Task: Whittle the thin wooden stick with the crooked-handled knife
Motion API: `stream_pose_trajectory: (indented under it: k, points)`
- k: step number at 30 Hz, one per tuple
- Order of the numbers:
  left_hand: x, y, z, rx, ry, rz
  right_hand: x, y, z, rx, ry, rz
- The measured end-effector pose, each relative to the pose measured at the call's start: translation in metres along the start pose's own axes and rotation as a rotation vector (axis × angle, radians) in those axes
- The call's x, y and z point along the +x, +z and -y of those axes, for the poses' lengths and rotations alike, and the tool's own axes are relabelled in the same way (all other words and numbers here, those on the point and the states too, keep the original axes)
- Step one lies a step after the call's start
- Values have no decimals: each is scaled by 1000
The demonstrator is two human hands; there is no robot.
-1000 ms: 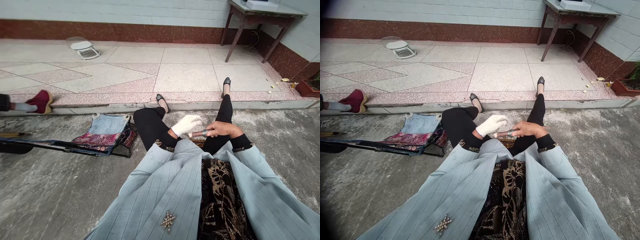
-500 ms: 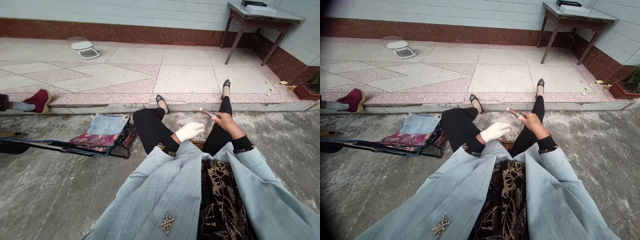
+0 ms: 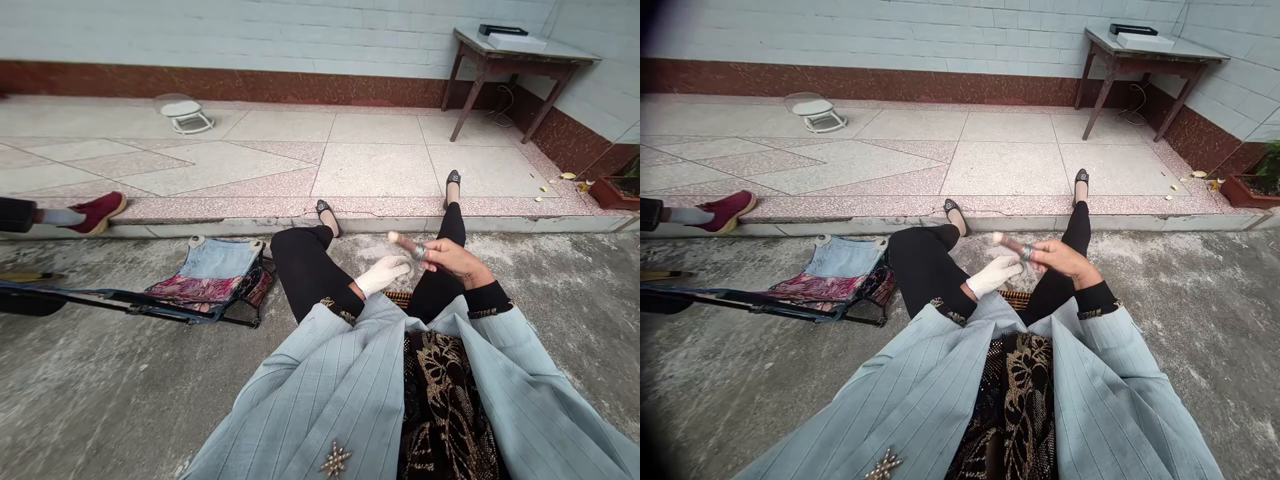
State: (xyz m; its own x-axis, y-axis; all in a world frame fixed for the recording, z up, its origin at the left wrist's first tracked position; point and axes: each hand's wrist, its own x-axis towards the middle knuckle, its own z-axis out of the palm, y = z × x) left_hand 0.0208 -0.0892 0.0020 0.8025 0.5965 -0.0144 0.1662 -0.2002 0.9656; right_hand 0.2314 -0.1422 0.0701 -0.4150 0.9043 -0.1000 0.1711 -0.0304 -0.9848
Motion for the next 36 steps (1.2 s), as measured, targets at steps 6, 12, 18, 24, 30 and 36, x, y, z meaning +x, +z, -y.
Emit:
stream_pose_trajectory:
  k: [6,12,18,24,30,36]
  points:
    - [-3,1,2,380,84,33,11,-11,-23,-446,186,-529]
    - [1,-11,-13,666,163,16,9,-7,-23,-1045,416,-278]
    - [8,-28,-16,301,110,-60,2,-5,-6,-468,243,372]
    - [8,-5,5,-5,32,-39,4,0,0,-133,46,15]
    - [5,3,19,284,70,60,16,-13,-24,-468,203,-491]
    - [9,-2,28,597,208,-133,16,-16,-35,-952,386,-346]
